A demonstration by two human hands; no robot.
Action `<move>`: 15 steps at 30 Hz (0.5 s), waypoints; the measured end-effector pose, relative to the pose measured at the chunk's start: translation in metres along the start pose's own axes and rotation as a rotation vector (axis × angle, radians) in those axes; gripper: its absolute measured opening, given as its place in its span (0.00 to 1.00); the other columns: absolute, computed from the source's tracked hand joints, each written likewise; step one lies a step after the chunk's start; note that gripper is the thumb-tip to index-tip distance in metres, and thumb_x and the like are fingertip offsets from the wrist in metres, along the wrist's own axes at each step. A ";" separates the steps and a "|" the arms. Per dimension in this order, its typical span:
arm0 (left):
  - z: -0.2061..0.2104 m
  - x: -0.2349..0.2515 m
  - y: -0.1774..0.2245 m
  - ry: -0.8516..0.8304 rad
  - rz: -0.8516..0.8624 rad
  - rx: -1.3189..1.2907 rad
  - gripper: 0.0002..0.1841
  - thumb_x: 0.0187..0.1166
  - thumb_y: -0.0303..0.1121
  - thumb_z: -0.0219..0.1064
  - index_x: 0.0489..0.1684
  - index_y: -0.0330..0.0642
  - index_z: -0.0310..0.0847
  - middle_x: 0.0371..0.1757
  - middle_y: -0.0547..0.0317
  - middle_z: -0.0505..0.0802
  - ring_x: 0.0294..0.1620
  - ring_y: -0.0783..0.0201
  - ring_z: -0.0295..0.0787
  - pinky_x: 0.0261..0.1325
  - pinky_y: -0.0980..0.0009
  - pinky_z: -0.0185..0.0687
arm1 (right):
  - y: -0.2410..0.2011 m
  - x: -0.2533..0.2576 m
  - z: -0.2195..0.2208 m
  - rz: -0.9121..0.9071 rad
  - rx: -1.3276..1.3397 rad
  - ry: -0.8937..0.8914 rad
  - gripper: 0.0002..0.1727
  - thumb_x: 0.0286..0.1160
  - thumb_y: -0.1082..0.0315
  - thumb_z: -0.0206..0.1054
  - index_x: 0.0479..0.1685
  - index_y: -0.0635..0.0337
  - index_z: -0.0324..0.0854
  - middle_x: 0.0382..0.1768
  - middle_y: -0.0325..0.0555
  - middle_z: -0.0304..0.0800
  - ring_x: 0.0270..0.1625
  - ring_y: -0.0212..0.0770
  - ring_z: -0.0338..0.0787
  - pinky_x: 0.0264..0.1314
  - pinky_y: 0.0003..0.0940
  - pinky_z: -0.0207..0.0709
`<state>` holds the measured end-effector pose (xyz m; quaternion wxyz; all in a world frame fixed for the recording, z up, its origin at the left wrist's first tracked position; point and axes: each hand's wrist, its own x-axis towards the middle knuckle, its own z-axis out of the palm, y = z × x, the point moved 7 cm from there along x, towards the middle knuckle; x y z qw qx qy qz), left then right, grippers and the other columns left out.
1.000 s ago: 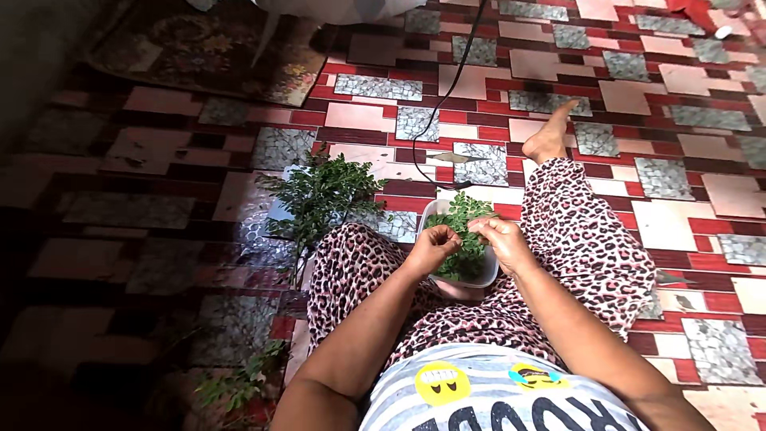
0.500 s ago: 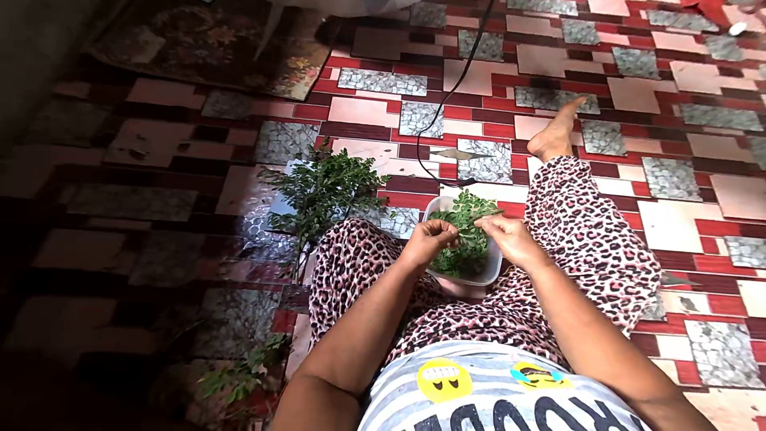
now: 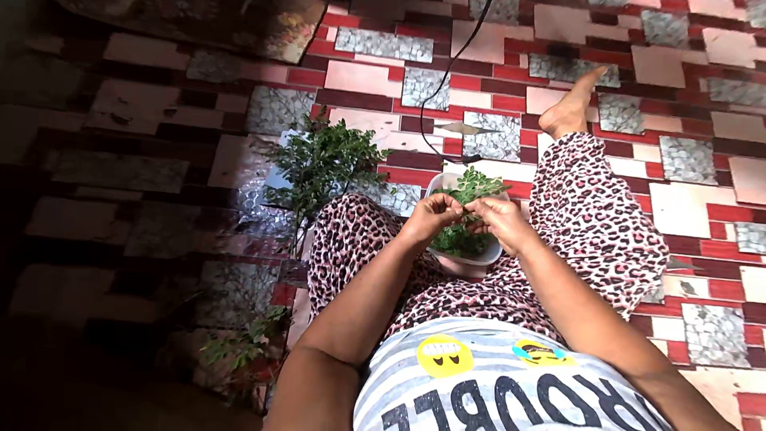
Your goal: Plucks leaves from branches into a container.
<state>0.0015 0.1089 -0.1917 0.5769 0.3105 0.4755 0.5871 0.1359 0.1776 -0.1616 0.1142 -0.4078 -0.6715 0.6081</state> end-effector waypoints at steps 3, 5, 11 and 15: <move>0.001 0.002 0.005 -0.025 0.051 0.050 0.03 0.77 0.19 0.67 0.41 0.34 0.80 0.35 0.60 0.90 0.37 0.70 0.88 0.49 0.70 0.87 | -0.005 -0.002 0.001 0.025 0.068 0.019 0.06 0.84 0.72 0.64 0.49 0.64 0.83 0.34 0.42 0.89 0.28 0.31 0.87 0.34 0.26 0.85; 0.002 0.003 0.006 -0.029 0.049 0.063 0.02 0.77 0.19 0.67 0.41 0.33 0.81 0.34 0.59 0.90 0.36 0.70 0.87 0.48 0.70 0.86 | -0.013 -0.003 -0.002 -0.052 0.024 0.058 0.04 0.78 0.78 0.67 0.46 0.64 0.83 0.35 0.42 0.89 0.29 0.30 0.86 0.35 0.24 0.84; -0.002 0.002 0.005 0.033 -0.008 -0.038 0.04 0.77 0.20 0.67 0.43 0.36 0.81 0.38 0.58 0.90 0.38 0.68 0.89 0.48 0.69 0.88 | -0.020 0.000 -0.010 -0.268 -0.060 0.148 0.10 0.77 0.77 0.68 0.55 0.64 0.84 0.49 0.46 0.90 0.39 0.33 0.90 0.43 0.30 0.87; -0.007 0.001 0.004 0.113 -0.009 -0.121 0.05 0.78 0.21 0.69 0.45 0.38 0.81 0.38 0.58 0.90 0.37 0.67 0.88 0.47 0.69 0.87 | 0.004 0.003 -0.011 -0.004 0.260 0.129 0.12 0.81 0.77 0.59 0.59 0.64 0.78 0.48 0.47 0.87 0.41 0.40 0.90 0.44 0.38 0.88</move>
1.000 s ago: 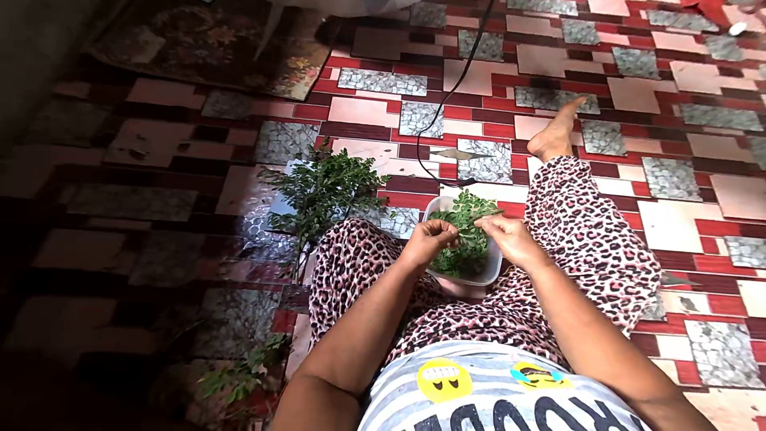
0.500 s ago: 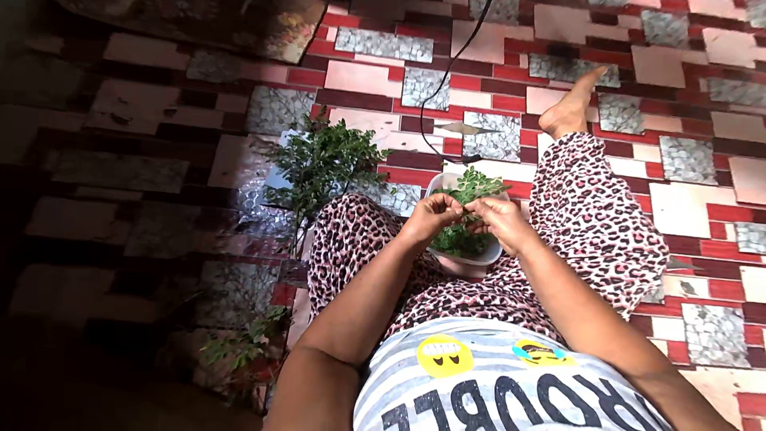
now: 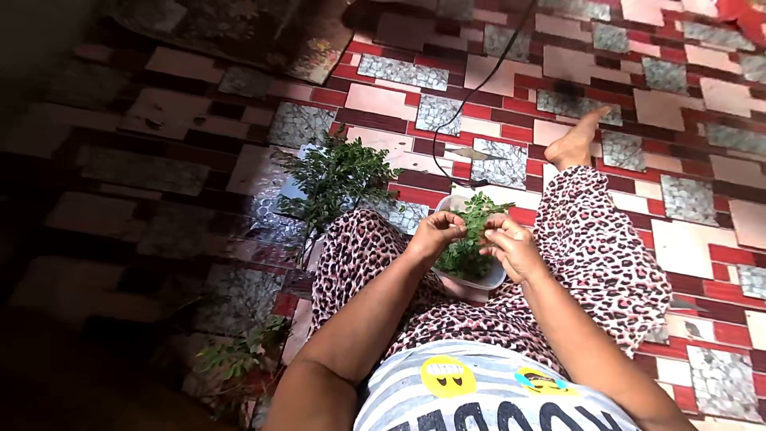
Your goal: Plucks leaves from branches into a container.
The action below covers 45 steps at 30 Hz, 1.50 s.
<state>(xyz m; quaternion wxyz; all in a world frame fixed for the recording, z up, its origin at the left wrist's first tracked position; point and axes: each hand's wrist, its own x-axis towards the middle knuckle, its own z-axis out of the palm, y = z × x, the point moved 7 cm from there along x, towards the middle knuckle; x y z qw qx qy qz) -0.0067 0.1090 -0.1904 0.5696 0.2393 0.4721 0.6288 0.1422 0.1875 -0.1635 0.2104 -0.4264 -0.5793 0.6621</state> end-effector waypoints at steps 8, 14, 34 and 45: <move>0.002 0.002 -0.005 0.000 0.030 0.034 0.06 0.73 0.20 0.72 0.41 0.37 0.83 0.34 0.59 0.89 0.35 0.69 0.85 0.45 0.70 0.85 | 0.012 -0.005 0.018 0.038 -0.001 0.016 0.07 0.75 0.79 0.70 0.48 0.68 0.80 0.37 0.47 0.91 0.33 0.36 0.91 0.40 0.31 0.88; 0.002 -0.002 0.001 -0.015 0.043 0.049 0.06 0.73 0.19 0.72 0.41 0.36 0.83 0.34 0.59 0.90 0.36 0.68 0.86 0.47 0.69 0.85 | 0.005 -0.007 0.017 0.000 -0.036 -0.033 0.05 0.72 0.83 0.68 0.42 0.68 0.82 0.31 0.45 0.92 0.33 0.35 0.91 0.41 0.29 0.88; 0.014 -0.007 0.011 -0.134 0.102 0.253 0.07 0.72 0.17 0.73 0.41 0.34 0.82 0.32 0.60 0.88 0.32 0.72 0.82 0.41 0.74 0.82 | 0.002 -0.009 -0.002 0.126 0.029 -0.124 0.19 0.92 0.62 0.47 0.47 0.59 0.84 0.43 0.41 0.89 0.42 0.36 0.89 0.46 0.35 0.87; 0.015 -0.008 0.010 -0.124 0.099 0.275 0.07 0.71 0.17 0.74 0.40 0.34 0.82 0.30 0.60 0.88 0.29 0.73 0.81 0.38 0.76 0.81 | -0.005 -0.006 0.007 -0.058 -0.153 -0.084 0.09 0.85 0.69 0.62 0.38 0.61 0.85 0.33 0.37 0.86 0.37 0.29 0.84 0.45 0.30 0.82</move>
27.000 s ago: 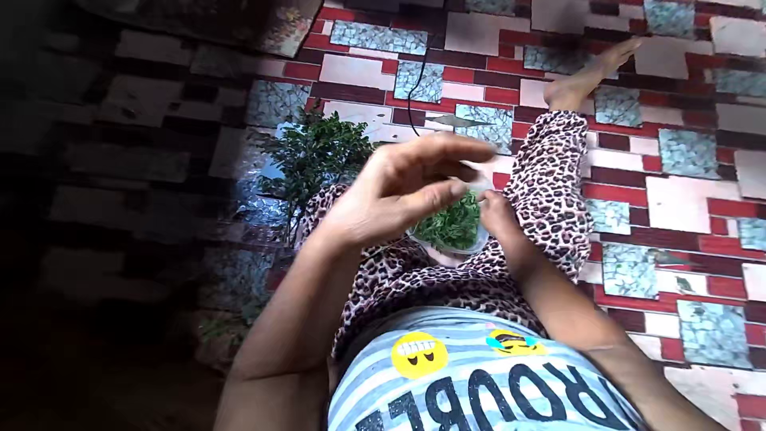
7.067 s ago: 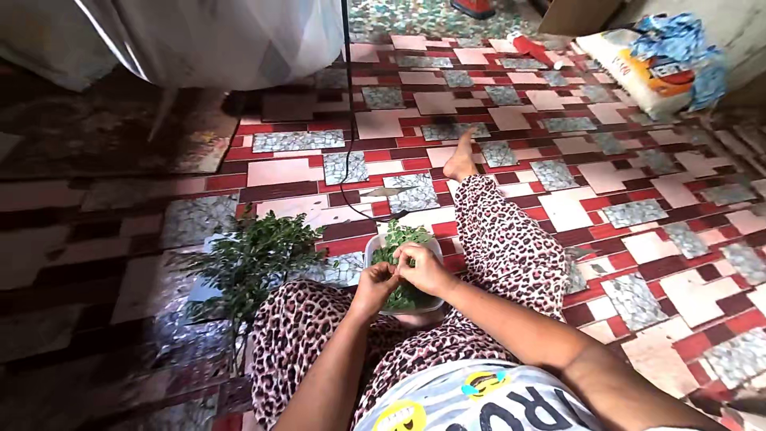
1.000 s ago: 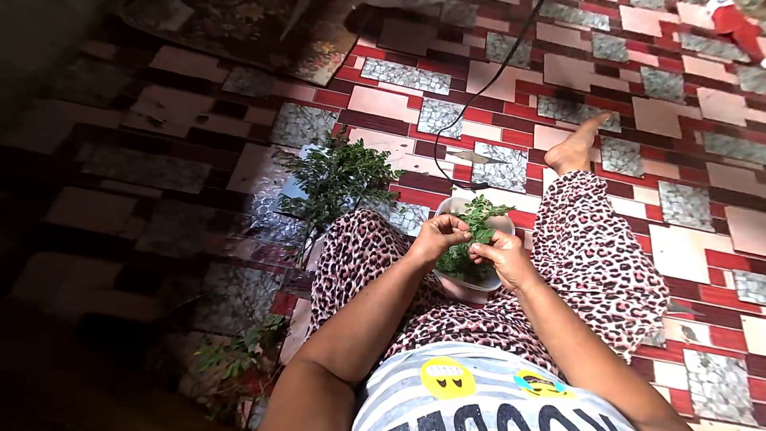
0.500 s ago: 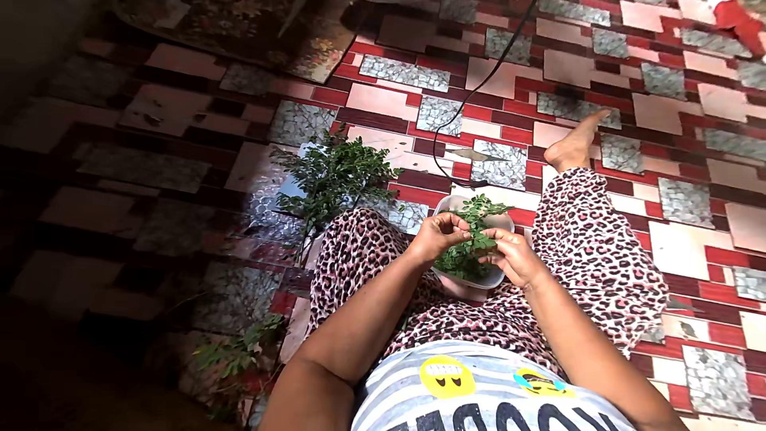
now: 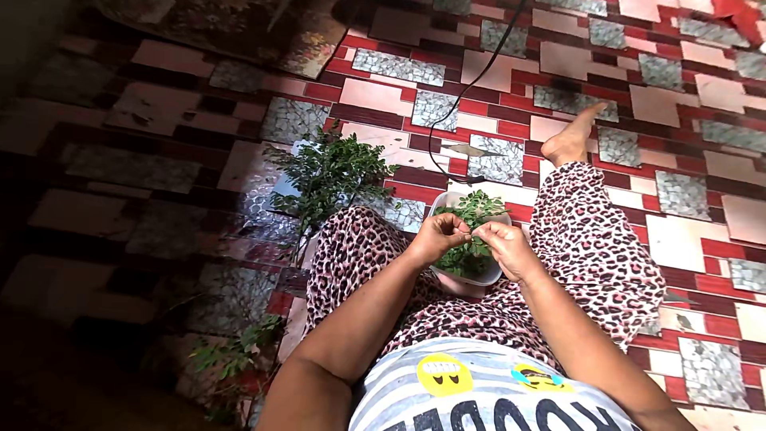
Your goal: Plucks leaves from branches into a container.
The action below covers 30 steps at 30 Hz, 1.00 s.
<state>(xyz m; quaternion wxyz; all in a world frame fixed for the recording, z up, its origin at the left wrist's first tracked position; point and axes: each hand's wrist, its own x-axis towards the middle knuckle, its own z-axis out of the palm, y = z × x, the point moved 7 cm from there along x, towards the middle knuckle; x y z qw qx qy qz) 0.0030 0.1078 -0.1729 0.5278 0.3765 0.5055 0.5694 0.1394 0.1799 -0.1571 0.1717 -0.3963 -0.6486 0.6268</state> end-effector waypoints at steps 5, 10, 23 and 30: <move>0.001 0.001 -0.002 -0.002 -0.002 0.005 0.07 0.71 0.17 0.75 0.39 0.34 0.82 0.29 0.59 0.87 0.29 0.73 0.81 0.37 0.76 0.80 | -0.003 0.000 -0.001 -0.063 -0.111 0.039 0.02 0.74 0.74 0.72 0.35 0.62 0.86 0.30 0.38 0.87 0.34 0.28 0.84 0.42 0.26 0.81; 0.002 0.000 -0.001 -0.029 -0.004 0.027 0.07 0.72 0.17 0.73 0.40 0.33 0.82 0.32 0.58 0.87 0.30 0.72 0.81 0.38 0.75 0.81 | 0.006 0.002 -0.005 0.046 -0.023 0.085 0.06 0.82 0.75 0.63 0.36 0.63 0.81 0.32 0.40 0.86 0.35 0.30 0.83 0.41 0.28 0.78; -0.001 0.000 0.001 0.002 0.019 0.002 0.07 0.72 0.16 0.72 0.40 0.34 0.81 0.31 0.59 0.87 0.29 0.73 0.80 0.36 0.76 0.80 | -0.003 -0.003 -0.009 -0.157 -0.151 0.044 0.04 0.73 0.77 0.70 0.32 0.62 0.86 0.38 0.40 0.90 0.43 0.29 0.87 0.50 0.28 0.82; -0.006 -0.003 0.007 0.037 0.027 0.014 0.06 0.73 0.17 0.71 0.39 0.36 0.81 0.32 0.60 0.86 0.29 0.73 0.80 0.35 0.77 0.79 | -0.024 -0.013 -0.014 -0.415 -0.344 0.185 0.05 0.73 0.78 0.67 0.30 0.66 0.84 0.41 0.45 0.89 0.46 0.28 0.87 0.53 0.25 0.82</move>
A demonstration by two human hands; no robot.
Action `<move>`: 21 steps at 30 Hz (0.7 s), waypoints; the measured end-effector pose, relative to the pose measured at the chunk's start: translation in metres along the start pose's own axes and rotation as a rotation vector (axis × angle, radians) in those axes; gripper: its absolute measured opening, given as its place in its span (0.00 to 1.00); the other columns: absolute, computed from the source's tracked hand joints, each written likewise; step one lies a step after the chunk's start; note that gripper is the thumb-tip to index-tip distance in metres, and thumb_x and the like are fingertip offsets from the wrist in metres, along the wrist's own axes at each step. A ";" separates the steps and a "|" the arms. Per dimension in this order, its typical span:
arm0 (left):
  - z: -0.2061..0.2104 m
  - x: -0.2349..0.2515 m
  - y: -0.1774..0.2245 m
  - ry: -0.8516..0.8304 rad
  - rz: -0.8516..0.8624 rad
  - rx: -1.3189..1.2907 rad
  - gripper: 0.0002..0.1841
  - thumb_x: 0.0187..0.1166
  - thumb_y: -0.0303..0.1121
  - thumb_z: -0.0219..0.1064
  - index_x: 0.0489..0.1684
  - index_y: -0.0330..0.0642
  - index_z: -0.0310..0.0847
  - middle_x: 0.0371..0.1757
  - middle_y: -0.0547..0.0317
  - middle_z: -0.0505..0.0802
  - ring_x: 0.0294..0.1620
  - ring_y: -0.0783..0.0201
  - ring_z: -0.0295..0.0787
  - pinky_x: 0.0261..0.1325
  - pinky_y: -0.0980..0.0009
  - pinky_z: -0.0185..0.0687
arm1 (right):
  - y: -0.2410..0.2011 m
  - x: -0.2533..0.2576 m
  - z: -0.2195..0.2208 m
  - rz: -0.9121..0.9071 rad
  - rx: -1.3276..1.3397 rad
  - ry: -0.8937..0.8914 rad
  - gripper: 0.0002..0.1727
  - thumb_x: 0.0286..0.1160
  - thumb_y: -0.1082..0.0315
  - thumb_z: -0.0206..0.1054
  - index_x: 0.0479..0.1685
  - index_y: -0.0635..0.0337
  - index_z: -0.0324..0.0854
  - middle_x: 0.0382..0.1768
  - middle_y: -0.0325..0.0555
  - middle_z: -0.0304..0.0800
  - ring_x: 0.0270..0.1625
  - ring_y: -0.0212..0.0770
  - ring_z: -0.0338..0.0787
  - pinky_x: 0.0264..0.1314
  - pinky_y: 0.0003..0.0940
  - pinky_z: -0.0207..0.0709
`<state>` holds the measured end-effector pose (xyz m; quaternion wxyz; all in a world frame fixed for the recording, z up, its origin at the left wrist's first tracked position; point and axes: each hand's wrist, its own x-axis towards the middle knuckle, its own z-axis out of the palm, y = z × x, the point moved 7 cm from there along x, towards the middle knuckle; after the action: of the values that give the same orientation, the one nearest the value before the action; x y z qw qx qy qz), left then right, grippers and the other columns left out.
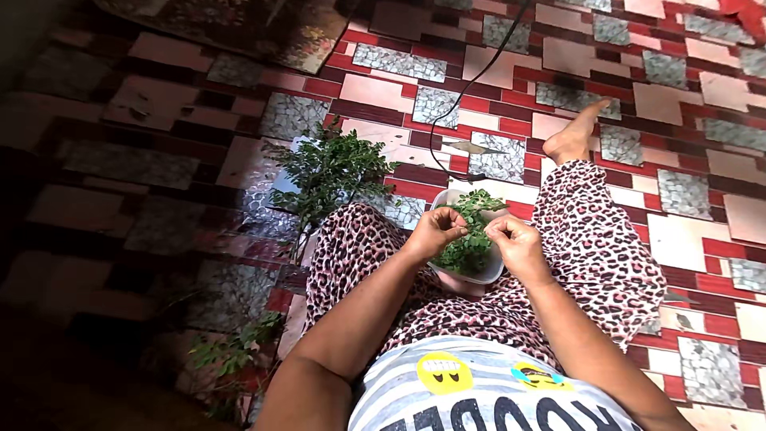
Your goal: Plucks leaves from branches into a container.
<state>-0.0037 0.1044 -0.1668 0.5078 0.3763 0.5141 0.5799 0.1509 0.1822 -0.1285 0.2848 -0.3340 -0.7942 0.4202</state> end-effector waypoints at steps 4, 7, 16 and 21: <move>0.002 0.001 0.000 -0.026 0.013 -0.005 0.07 0.72 0.17 0.72 0.39 0.35 0.82 0.31 0.58 0.87 0.29 0.72 0.81 0.36 0.76 0.80 | 0.017 -0.001 0.002 0.270 -0.016 -0.162 0.16 0.90 0.65 0.57 0.43 0.63 0.90 0.51 0.46 0.91 0.51 0.35 0.88 0.58 0.38 0.81; 0.003 -0.001 0.002 -0.039 0.011 0.004 0.07 0.72 0.16 0.72 0.41 0.35 0.81 0.32 0.58 0.87 0.30 0.72 0.81 0.37 0.75 0.81 | 0.026 -0.004 0.009 0.334 0.129 -0.176 0.12 0.85 0.63 0.64 0.42 0.60 0.90 0.43 0.40 0.91 0.45 0.32 0.88 0.53 0.34 0.83; -0.002 0.005 -0.008 -0.016 0.018 -0.021 0.07 0.72 0.17 0.72 0.40 0.36 0.82 0.31 0.60 0.87 0.29 0.73 0.82 0.36 0.76 0.80 | -0.002 -0.001 -0.002 -0.071 -0.002 0.031 0.08 0.78 0.76 0.64 0.31 0.67 0.85 0.44 0.47 0.89 0.51 0.30 0.87 0.57 0.26 0.81; -0.003 0.007 -0.010 -0.024 0.040 -0.047 0.07 0.71 0.17 0.73 0.40 0.34 0.82 0.32 0.58 0.88 0.31 0.72 0.83 0.39 0.74 0.82 | 0.024 -0.005 0.006 0.271 0.066 -0.177 0.17 0.88 0.60 0.58 0.44 0.60 0.90 0.46 0.42 0.91 0.49 0.33 0.88 0.56 0.37 0.82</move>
<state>-0.0054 0.1100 -0.1780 0.5109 0.3814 0.4868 0.5971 0.1566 0.1861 -0.1528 0.1651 -0.3901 -0.7498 0.5083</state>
